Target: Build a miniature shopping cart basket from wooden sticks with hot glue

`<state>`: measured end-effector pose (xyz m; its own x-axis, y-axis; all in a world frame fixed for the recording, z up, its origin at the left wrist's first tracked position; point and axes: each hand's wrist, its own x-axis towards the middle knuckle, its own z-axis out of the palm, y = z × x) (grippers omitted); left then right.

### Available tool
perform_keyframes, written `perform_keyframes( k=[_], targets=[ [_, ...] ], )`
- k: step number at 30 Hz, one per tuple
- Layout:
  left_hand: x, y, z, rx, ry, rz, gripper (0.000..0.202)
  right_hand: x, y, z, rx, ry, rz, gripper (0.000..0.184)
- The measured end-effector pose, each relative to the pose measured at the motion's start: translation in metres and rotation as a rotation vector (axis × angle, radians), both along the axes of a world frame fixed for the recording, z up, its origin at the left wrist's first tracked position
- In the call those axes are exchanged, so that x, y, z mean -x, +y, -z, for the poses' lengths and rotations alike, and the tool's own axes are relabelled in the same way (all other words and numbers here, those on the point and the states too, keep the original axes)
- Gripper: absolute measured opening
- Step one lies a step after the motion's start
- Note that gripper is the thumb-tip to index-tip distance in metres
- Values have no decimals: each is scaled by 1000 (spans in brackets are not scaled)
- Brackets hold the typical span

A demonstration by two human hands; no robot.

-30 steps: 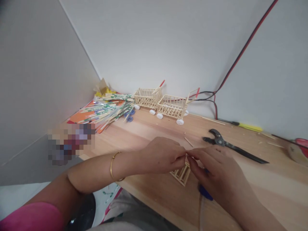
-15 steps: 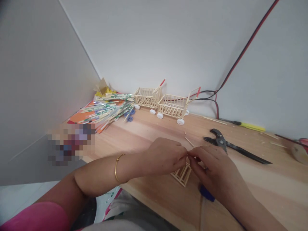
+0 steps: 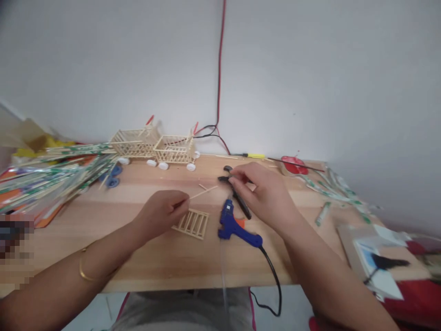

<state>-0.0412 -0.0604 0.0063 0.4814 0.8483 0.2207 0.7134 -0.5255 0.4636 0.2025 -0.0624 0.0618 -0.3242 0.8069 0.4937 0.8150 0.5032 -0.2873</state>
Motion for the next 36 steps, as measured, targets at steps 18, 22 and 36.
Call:
perform_keyframes(
  k=[18,22,36],
  targets=[
    [-2,4,5,-3,-102,-102,28,-50,21,60,444,-302,299,90],
    [5,12,9,-7,-137,-129,26,-45,41,68,586,-400,343,96],
    [5,8,1,416,-913,-145,25,-35,6,23,684,857,-145,57]
  ],
)
